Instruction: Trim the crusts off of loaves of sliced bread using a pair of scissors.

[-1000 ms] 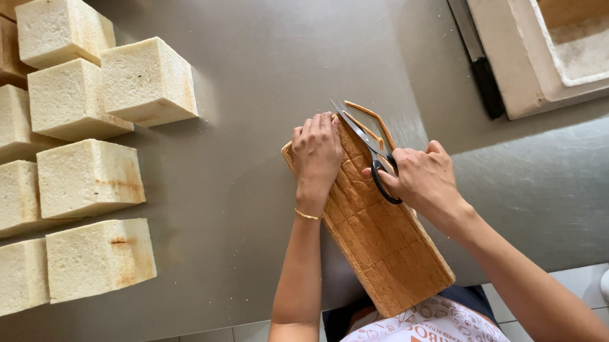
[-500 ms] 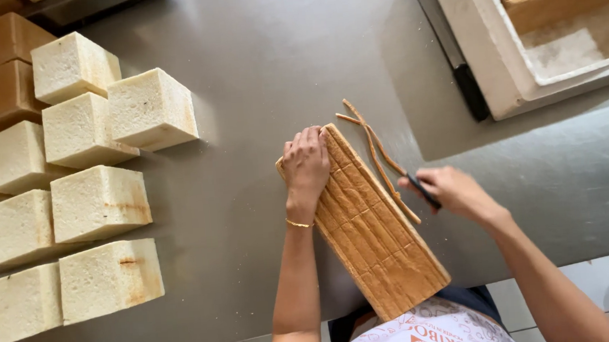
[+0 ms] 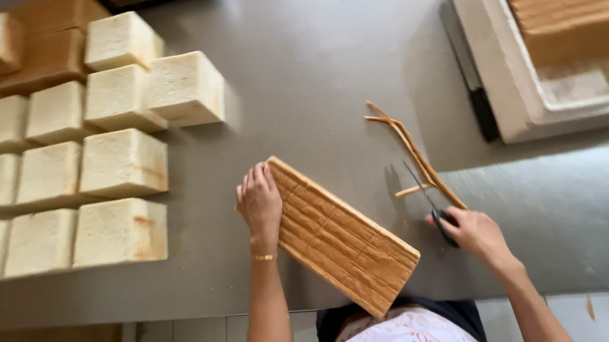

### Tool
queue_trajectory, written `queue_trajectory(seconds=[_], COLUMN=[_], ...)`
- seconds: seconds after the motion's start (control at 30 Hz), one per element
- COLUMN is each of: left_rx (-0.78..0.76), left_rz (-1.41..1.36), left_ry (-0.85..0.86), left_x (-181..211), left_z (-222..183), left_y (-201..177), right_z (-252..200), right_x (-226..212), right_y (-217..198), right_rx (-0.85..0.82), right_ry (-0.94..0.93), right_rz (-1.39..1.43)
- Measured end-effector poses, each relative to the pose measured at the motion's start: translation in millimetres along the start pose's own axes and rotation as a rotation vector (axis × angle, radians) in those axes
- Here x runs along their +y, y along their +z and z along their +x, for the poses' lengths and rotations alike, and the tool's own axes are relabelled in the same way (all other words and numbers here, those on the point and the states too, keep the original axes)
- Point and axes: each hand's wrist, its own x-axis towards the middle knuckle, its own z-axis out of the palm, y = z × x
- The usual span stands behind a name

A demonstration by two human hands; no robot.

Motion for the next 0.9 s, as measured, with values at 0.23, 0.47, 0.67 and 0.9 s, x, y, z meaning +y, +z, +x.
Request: queue_trajectory(seconds=[0.23, 0.47, 0.67, 0.9], left_rx=[0.125, 0.182, 0.224, 0.053], left_rz=[0.022, 0.075, 0.024, -0.051], left_ry=[-0.240, -0.158, -0.181, -0.142], left_x=[-49.3, -29.8, -32.5, -49.8], left_z=[-61.7, -64.8, -66.1, -64.6], left_y=[-41.2, -64.1, -60.8, -52.8], right_z=[10.6, -7.6, -23.2, -35.4], right_x=[2.5, -14.8, 1.4, 22.5], right_y=[64.8, 54.7, 64.7, 113.7], right_rx=[0.190, 0.277, 0.190, -0.518], right_ry=[-0.042, -0.131, -0.082, 0.031], right_rz=[-0.185, -0.149, 0.226, 0.786])
